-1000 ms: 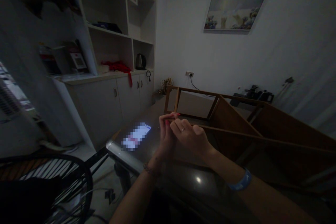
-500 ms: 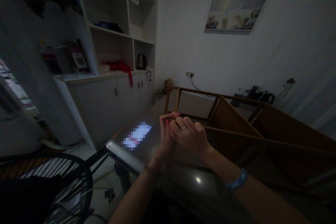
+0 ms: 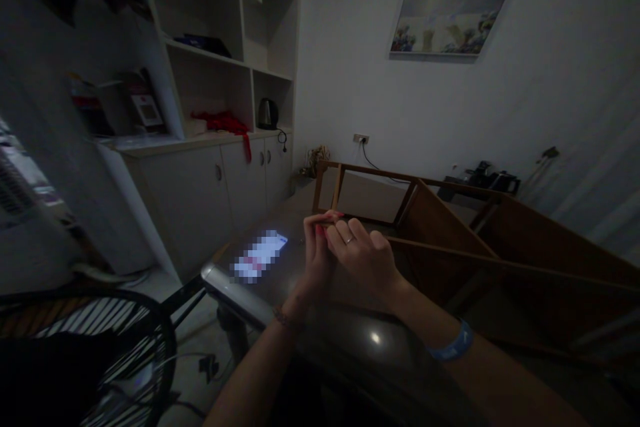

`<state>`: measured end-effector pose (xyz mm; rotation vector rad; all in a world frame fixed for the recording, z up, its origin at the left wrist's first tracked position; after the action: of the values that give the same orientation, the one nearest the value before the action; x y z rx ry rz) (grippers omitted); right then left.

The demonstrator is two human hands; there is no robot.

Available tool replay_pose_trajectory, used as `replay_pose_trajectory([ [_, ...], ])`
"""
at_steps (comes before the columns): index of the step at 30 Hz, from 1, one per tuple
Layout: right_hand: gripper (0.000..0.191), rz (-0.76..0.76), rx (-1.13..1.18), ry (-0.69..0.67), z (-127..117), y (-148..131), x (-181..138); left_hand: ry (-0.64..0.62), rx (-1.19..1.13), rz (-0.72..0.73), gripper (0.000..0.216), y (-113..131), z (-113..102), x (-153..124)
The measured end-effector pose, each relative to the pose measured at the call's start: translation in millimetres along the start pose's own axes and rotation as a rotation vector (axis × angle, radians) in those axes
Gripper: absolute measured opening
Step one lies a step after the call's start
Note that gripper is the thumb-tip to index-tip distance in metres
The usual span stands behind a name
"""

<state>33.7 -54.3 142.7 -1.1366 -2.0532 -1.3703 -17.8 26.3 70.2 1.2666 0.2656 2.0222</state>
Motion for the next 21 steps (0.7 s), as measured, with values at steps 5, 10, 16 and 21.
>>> replay_pose_trajectory([
  [5,0.022,-0.021,0.064,-0.042,0.5,-2.5,-6.1,-0.013,0.008,-0.042,0.028,-3.9,-0.9,-1.7],
  [10,0.023,-0.024,0.183,-0.181,28.6,-1.3,-55.2,-0.011,0.015,-0.007,0.03,-4.8,-0.9,-0.1],
  [16,0.016,0.156,0.222,-0.585,103.8,23.6,-153.6,-0.009,-0.005,0.017,0.027,-2.5,0.2,2.5],
  [21,0.037,0.271,0.298,-0.874,146.8,38.3,-204.9,-0.005,-0.007,-0.003,0.025,-4.3,-1.8,0.9],
])
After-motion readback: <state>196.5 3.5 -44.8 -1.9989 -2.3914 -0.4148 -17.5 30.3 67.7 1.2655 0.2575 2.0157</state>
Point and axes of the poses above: each hand's wrist, its own x-axis towards the middle knuckle, its own z-axis out of the palm, y = z × x, the point moved 9 cm from there along x, towards the middle knuckle, and after that the axes turned 3 degrees about z, right-handed, at the moved point
